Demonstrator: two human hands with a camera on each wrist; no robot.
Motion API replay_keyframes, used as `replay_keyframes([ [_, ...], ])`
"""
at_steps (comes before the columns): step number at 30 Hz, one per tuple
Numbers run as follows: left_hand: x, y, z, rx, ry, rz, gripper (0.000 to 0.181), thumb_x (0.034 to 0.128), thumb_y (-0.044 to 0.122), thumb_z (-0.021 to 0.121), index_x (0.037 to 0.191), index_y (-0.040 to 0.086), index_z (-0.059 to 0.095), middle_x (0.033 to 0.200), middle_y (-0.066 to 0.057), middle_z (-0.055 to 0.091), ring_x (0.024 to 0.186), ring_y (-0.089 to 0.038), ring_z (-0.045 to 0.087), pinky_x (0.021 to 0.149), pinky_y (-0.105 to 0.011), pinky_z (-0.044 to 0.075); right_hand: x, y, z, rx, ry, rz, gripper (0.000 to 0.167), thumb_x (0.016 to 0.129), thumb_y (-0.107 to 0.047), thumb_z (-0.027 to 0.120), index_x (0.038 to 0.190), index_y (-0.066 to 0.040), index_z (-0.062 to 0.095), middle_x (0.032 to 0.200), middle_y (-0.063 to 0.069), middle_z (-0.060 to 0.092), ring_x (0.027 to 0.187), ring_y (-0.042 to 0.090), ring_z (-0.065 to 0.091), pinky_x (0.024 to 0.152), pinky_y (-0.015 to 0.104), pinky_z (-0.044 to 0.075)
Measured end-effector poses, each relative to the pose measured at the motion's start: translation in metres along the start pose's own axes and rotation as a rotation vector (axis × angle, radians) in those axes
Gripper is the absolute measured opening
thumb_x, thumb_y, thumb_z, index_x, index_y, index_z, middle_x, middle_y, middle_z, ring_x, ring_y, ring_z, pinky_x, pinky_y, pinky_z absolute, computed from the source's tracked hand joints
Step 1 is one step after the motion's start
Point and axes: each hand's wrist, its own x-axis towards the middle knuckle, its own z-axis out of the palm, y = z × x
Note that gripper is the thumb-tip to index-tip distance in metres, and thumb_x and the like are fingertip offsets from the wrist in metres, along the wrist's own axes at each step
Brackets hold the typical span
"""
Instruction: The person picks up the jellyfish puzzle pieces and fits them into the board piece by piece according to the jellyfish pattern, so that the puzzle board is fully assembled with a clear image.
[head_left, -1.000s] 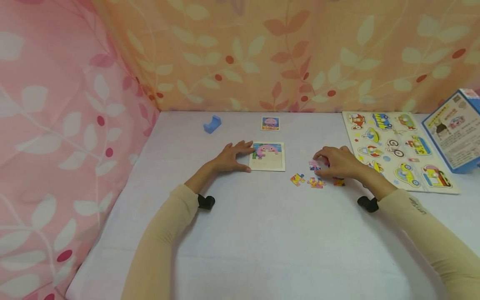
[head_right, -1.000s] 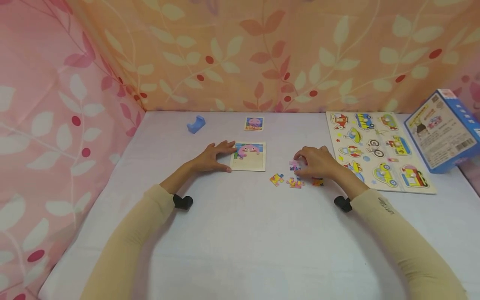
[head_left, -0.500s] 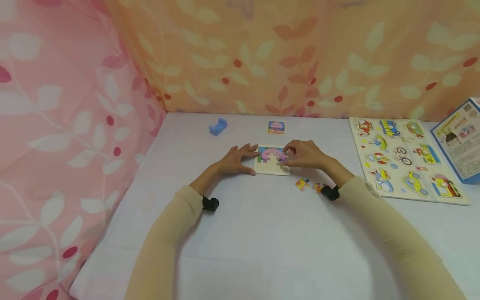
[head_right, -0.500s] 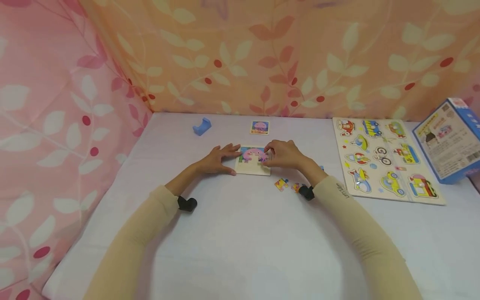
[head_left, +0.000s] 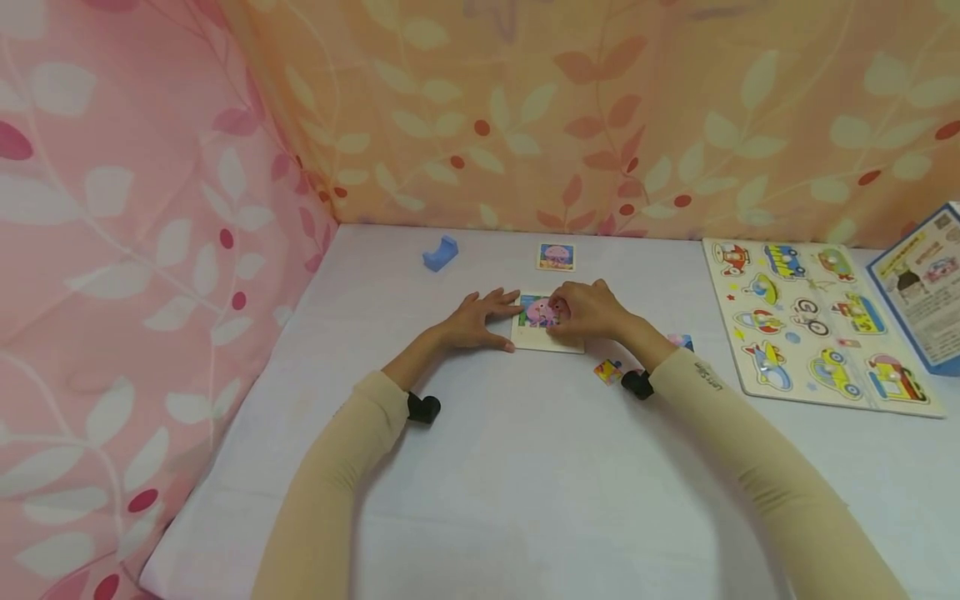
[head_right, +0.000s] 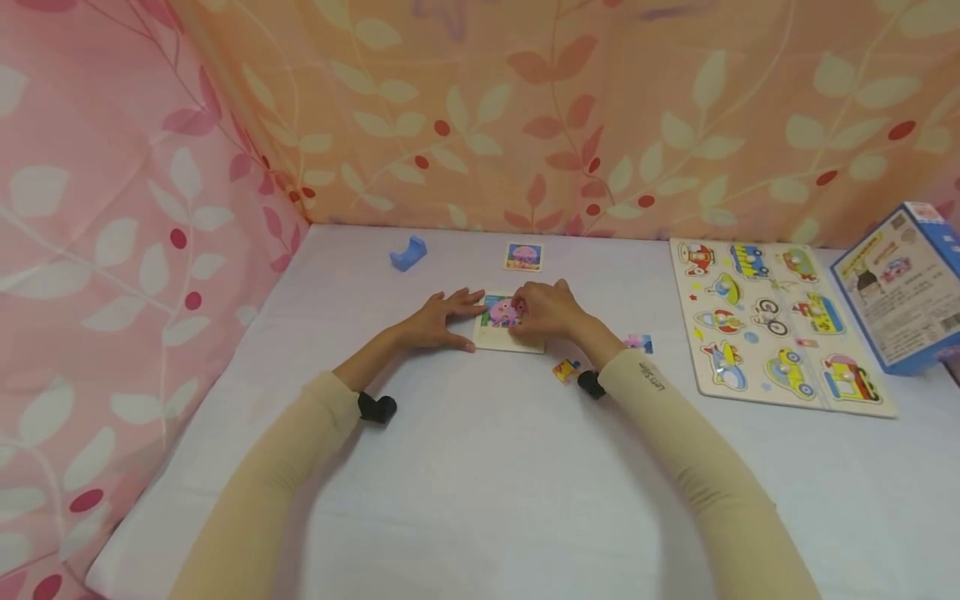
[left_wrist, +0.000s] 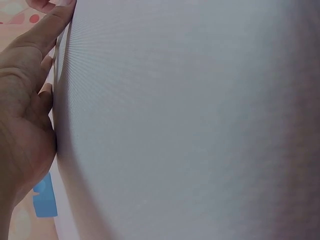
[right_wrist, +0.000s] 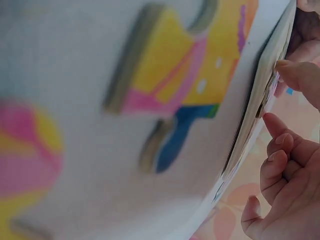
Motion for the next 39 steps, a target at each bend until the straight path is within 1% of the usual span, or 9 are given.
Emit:
replay_keyframes([
  [4,0.000,0.001,0.000,-0.004,-0.004,-0.005,0.075,0.0734,0.046,0.073,0.138,0.026,0.042,0.153,0.010,0.019,0.144,-0.018,0.004,0.115,-0.046,-0.004,-0.001,0.000,0.000,0.004,0.018,0.007,0.049,0.074,-0.040,0.073,0.110,-0.008,0.064,0.102,0.007,0.064,0.088,0.020,0.056,0.073,0.037,0.029],
  [8,0.000,0.002,0.000,-0.007,-0.010,-0.002,0.075,0.0734,0.046,0.072,0.139,0.026,0.041,0.153,0.009,0.019,0.144,-0.018,0.004,0.114,-0.047,-0.004,-0.002,0.000,0.000,0.065,0.074,0.041,0.052,0.072,-0.040,0.076,0.114,-0.010,0.067,0.090,0.008,0.057,0.076,0.020,0.049,0.068,0.034,0.026],
  [11,0.000,0.001,0.001,-0.003,-0.011,0.000,0.075,0.0732,0.047,0.072,0.139,0.026,0.041,0.153,0.009,0.018,0.144,-0.018,0.004,0.114,-0.048,-0.004,-0.003,0.000,0.002,0.103,0.095,0.068,0.050,0.070,-0.041,0.077,0.110,-0.013,0.068,0.083,0.005,0.050,0.071,0.018,0.044,0.065,0.033,0.022],
  [19,0.000,0.002,0.001,-0.001,-0.006,0.010,0.075,0.0730,0.046,0.073,0.138,0.025,0.042,0.153,0.008,0.019,0.144,-0.018,0.004,0.114,-0.048,-0.003,-0.005,-0.003,0.008,0.105,0.089,0.135,0.050,0.068,-0.043,0.078,0.106,-0.012,0.068,0.085,0.006,0.052,0.070,0.018,0.046,0.067,0.035,0.025],
  [24,0.000,0.002,0.000,0.002,-0.011,0.005,0.075,0.0733,0.047,0.072,0.138,0.026,0.042,0.154,0.009,0.018,0.144,-0.017,0.003,0.115,-0.047,-0.003,-0.005,0.002,0.014,0.239,0.051,0.253,0.046,0.070,-0.043,0.077,0.107,-0.018,0.067,0.092,0.008,0.054,0.075,0.020,0.047,0.065,0.034,0.032],
  [26,0.000,0.002,0.000,0.006,-0.011,0.003,0.075,0.0734,0.047,0.072,0.138,0.026,0.041,0.154,0.009,0.018,0.144,-0.017,0.003,0.115,-0.047,-0.003,-0.004,0.005,0.016,0.293,0.040,0.288,0.044,0.071,-0.044,0.076,0.107,-0.020,0.067,0.096,0.008,0.054,0.080,0.021,0.048,0.070,0.038,0.035],
  [28,-0.001,0.002,0.000,0.005,-0.007,0.000,0.075,0.0732,0.047,0.072,0.138,0.026,0.042,0.154,0.009,0.018,0.144,-0.017,0.004,0.115,-0.047,-0.003,-0.004,0.007,0.017,0.319,0.032,0.299,0.043,0.072,-0.044,0.075,0.108,-0.022,0.067,0.099,0.007,0.053,0.086,0.022,0.049,0.078,0.044,0.035],
  [32,-0.002,0.002,0.000,0.007,-0.002,-0.007,0.074,0.0731,0.046,0.073,0.138,0.026,0.042,0.154,0.009,0.018,0.144,-0.017,0.004,0.115,-0.046,-0.004,-0.004,0.008,0.017,0.354,0.029,0.289,0.042,0.072,-0.043,0.075,0.108,-0.021,0.067,0.103,0.007,0.049,0.097,0.025,0.048,0.090,0.054,0.026],
  [39,-0.001,0.002,0.000,0.035,-0.027,-0.012,0.074,0.0751,0.047,0.070,0.139,0.027,0.039,0.154,0.009,0.015,0.144,-0.017,0.001,0.115,-0.046,-0.005,-0.003,0.009,0.018,0.333,0.027,0.277,0.041,0.073,-0.045,0.074,0.107,-0.023,0.067,0.101,0.006,0.050,0.092,0.022,0.048,0.083,0.049,0.025],
])
